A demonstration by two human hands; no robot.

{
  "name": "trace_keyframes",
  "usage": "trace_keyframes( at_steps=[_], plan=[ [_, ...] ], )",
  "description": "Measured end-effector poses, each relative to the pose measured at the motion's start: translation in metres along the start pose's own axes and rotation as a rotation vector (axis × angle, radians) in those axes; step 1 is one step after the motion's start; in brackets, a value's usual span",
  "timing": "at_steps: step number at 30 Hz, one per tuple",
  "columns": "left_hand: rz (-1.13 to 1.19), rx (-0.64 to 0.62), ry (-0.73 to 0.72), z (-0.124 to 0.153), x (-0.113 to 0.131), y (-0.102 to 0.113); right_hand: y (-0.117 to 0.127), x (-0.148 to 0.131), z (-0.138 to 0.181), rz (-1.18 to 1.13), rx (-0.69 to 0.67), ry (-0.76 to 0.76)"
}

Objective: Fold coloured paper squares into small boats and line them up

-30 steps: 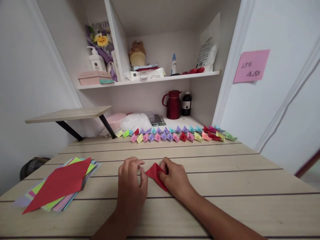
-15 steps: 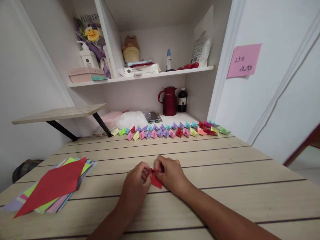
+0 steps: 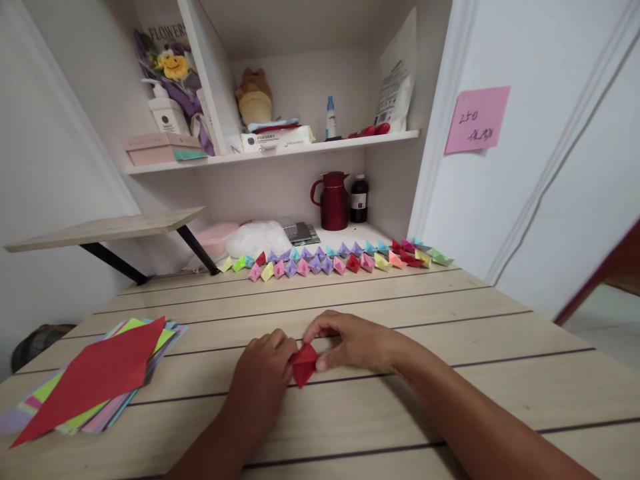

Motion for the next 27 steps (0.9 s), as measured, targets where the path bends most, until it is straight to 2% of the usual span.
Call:
trace_keyframes(
  at_steps=[2,4,8,12,18,21,24,27],
  plan=[
    [-0.003,-0.014,-0.016,0.001,-0.002,0.002,0.000,0.003,-0.002,-0.099,0.031,-0.033],
    [-0.002,-0.019,-0.020,0.002,-0.002,0.004,-0.002,0.007,-0.004,-0.103,0.101,-0.043],
    [0.016,-0.023,-0.010,0.001,0.000,0.005,-0.011,0.008,-0.009,0.120,0.223,-0.036],
    [-0.058,-0.074,-0.025,0.000,0.003,0.005,-0.018,0.005,-0.010,0.308,0.302,-0.102],
    [-0.004,-0.026,-0.008,0.002,0.005,0.004,-0.027,0.001,-0.011,0.442,0.299,-0.131],
    [0.008,-0.053,-0.007,0.007,0.002,0.009,-0.029,-0.001,-0.011,0.477,0.283,-0.117],
    [0.040,-0.087,-0.018,0.017,-0.011,0.016,-0.028,0.000,-0.012,0.481,0.275,-0.104],
    [0.074,-0.005,0.040,0.030,-0.034,0.020,-0.027,0.001,-0.013,0.483,0.271,-0.080]
  ],
)
Point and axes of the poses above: each hand's wrist, its own z-axis away from the middle knuckle, its own y-axis out of the back of the hand, x = y × z, the point moved 3 cm from there along -z, towards the middle knuckle
